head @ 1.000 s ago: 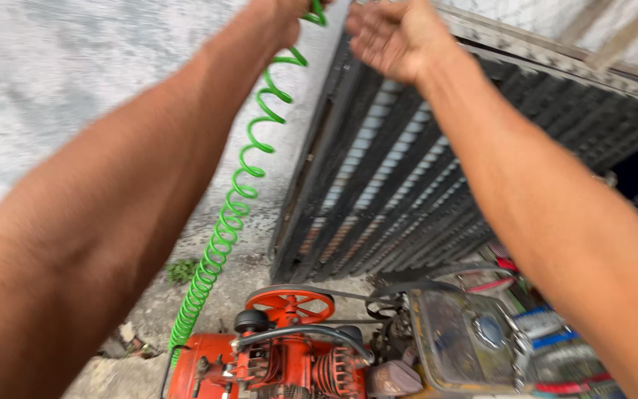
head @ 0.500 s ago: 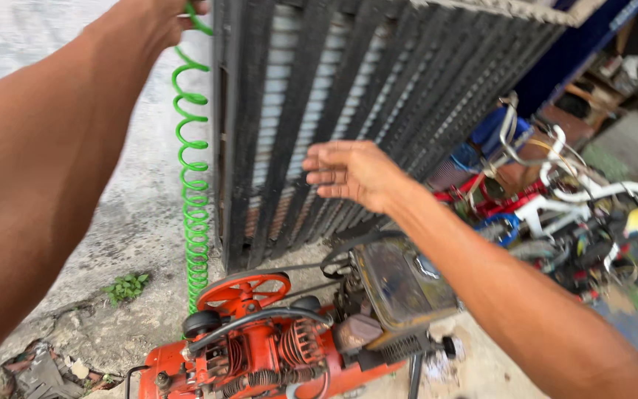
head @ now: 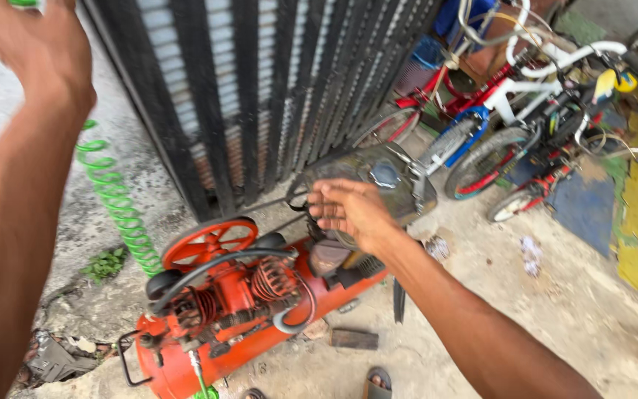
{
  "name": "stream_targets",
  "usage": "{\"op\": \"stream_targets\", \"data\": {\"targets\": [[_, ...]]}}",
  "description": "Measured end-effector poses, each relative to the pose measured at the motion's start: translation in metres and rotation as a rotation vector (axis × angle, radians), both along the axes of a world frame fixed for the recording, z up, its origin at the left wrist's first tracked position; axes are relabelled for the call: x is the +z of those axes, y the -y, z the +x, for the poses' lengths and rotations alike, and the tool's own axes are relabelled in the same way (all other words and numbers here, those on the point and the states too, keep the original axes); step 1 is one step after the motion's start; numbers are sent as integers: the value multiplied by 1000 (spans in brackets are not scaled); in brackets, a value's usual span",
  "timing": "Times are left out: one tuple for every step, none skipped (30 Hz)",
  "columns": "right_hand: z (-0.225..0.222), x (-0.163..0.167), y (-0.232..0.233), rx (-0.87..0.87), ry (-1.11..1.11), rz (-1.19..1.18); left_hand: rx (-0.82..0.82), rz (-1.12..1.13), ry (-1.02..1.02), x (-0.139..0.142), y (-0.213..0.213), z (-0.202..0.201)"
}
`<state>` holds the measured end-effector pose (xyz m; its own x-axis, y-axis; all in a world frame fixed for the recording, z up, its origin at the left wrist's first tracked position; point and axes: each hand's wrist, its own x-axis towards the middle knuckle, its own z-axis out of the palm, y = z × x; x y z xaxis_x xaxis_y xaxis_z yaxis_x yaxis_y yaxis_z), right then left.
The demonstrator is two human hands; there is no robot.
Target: The person connects an air hose to a compressor and then to a bicycle tire valve to inflate the tire. After inflating, they disconnect the hose and wipe their hands with a cloth.
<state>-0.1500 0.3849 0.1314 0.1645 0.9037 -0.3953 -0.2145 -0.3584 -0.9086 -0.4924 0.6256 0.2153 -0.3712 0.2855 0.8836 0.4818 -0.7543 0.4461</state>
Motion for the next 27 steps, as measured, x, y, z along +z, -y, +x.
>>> {"op": "stream_targets", "data": {"targets": [[8,-11,13,-30,8,-24,-11,-67,-25,-12,11,11],[17,-22,23,-58,18,-43,-26,-137,-46,-25,24,25],[27,-32,32,-73,43,-67,-28,-211,-58,-36,37,37],[38,-42,42,-87,68,-92,-27,-285,-73,-45,52,50],[52,-51,50,-103,94,-117,-55,-360,-79,-55,68,65],[66,-60,56,-179,144,-92,-155,-477,-10,-62,83,81],[82,-67,60,-253,196,-68,-254,-594,60,-68,100,100],[97,-74,64,-324,245,-44,-215,-668,10,-73,118,116],[114,-79,64,-403,410,-9,-174,-742,-41,-76,135,131],[132,-81,60,-481,575,29,-263,-762,0,-77,153,148],[148,-82,53,-502,628,5,-351,-781,41,-77,169,163],[162,-83,45,-522,680,-22,-399,-824,45,-76,186,176],[173,-86,41,-542,732,-51,-449,-869,49,-75,202,189],[179,-90,37,-514,668,-82,-448,-983,20,-74,217,201],[183,-96,30,-488,603,-109,-446,-1092,-11,-71,230,210],[187,-100,24,-463,538,-135,-475,-1125,-24,-69,240,220],[190,-106,18,-471,513,-155,-505,-1163,-39,-68,251,228],[193,-113,13,-481,489,-178,-538,-1205,-56,-68,261,235],[199,-118,8,-494,467,-197,-545,-1232,-76,-68,266,242],[206,-121,3,-464,436,-214,-553,-1254,-97,-68,270,250],[212,-125,-1,-434,403,-233,-561,-1279,-120,-68,272,256],[219,-127,-3,-403,370,-254,-594,-1248,-130,-69,274,261],[226,-127,-4,-373,198,-256,-628,-1218,-141,-71,275,266],[233,-125,-5,-344,26,-252,-664,-1186,-152,-73,276,272],[239,-121,-4,-315,-144,-242,-677,-1209,-174,-74,277,277],[244,-115,-2,-318,-208,-210,-690,-1231,-196,-75,276,282],[245,-108,2,-321,-271,-179,-703,-1256,-219,-76,277,287]]}}
